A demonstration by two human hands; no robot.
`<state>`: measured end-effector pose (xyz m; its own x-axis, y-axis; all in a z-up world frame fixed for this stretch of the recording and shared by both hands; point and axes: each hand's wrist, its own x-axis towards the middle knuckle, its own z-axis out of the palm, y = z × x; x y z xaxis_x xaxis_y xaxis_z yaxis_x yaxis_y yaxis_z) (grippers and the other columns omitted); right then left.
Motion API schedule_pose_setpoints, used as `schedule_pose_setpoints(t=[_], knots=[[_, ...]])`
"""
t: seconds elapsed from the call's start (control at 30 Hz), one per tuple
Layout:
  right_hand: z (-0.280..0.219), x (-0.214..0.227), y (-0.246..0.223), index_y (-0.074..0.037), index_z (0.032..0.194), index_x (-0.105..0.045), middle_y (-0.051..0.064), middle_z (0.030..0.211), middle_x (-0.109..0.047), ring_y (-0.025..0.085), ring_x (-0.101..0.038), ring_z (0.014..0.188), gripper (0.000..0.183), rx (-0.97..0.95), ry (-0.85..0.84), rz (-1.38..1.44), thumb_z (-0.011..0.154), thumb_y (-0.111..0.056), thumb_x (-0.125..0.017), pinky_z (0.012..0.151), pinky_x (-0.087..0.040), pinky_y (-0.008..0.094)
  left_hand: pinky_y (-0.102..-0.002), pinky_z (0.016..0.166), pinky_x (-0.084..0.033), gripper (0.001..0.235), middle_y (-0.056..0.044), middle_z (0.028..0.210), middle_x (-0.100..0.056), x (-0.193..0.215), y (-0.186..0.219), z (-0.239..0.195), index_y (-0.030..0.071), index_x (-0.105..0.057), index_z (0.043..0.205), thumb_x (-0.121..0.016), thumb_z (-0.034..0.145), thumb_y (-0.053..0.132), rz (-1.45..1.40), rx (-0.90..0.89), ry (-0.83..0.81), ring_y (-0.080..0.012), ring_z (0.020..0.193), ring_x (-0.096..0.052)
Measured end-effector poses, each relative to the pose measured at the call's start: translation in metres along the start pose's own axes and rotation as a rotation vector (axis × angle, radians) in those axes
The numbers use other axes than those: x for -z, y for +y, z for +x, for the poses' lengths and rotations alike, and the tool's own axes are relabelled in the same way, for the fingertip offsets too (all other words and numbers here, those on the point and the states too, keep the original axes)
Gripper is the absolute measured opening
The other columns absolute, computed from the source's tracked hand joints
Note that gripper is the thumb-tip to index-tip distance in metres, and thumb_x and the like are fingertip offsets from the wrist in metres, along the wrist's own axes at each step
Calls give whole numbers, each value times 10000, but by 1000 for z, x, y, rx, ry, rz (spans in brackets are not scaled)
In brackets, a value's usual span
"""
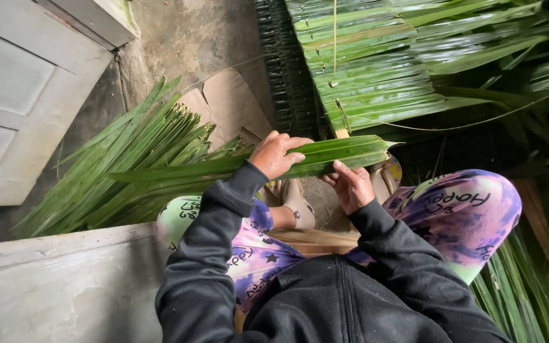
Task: Weaving palm leaves onto a wooden frame to create a thatched panel
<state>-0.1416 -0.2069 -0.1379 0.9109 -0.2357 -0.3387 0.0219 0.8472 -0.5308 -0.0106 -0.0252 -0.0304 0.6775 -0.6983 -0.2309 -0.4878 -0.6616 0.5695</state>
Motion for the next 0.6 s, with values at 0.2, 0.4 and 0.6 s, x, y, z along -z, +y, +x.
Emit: schedule_pose_setpoints(t=[0.2, 0.4, 0.6], knots=[[20, 40, 17, 110, 964, -684, 223, 878, -748, 334, -780, 772, 109, -7, 18, 42, 956, 3, -665, 714, -680, 443, -395, 875, -506, 394, -36, 921, -639, -6, -3, 6, 321, -666, 1361, -683, 970, 363, -11, 58, -22, -241, 973, -591], [0, -27, -30, 99, 990, -688, 198, 850, -695, 311, -724, 700, 245, 69, 344, -73, 847, -39, -833, 680, -663, 547, -441, 950, -509, 401, -86, 1021, -709, -24, 2, 25, 280, -668, 1372, -690, 975, 339, -117, 83, -56, -291, 1060, -644], [69, 93, -58, 80, 1033, -606, 242, 711, -500, 259, -634, 472, 455, 38, 657, -246, 823, -217, -881, 398, -576, 297, -510, 1018, -511, 371, -117, 1150, -761, -51, -79, 59, 227, -736, 1264, -766, 910, 336, -238, 92, -30, -381, 1183, -663]])
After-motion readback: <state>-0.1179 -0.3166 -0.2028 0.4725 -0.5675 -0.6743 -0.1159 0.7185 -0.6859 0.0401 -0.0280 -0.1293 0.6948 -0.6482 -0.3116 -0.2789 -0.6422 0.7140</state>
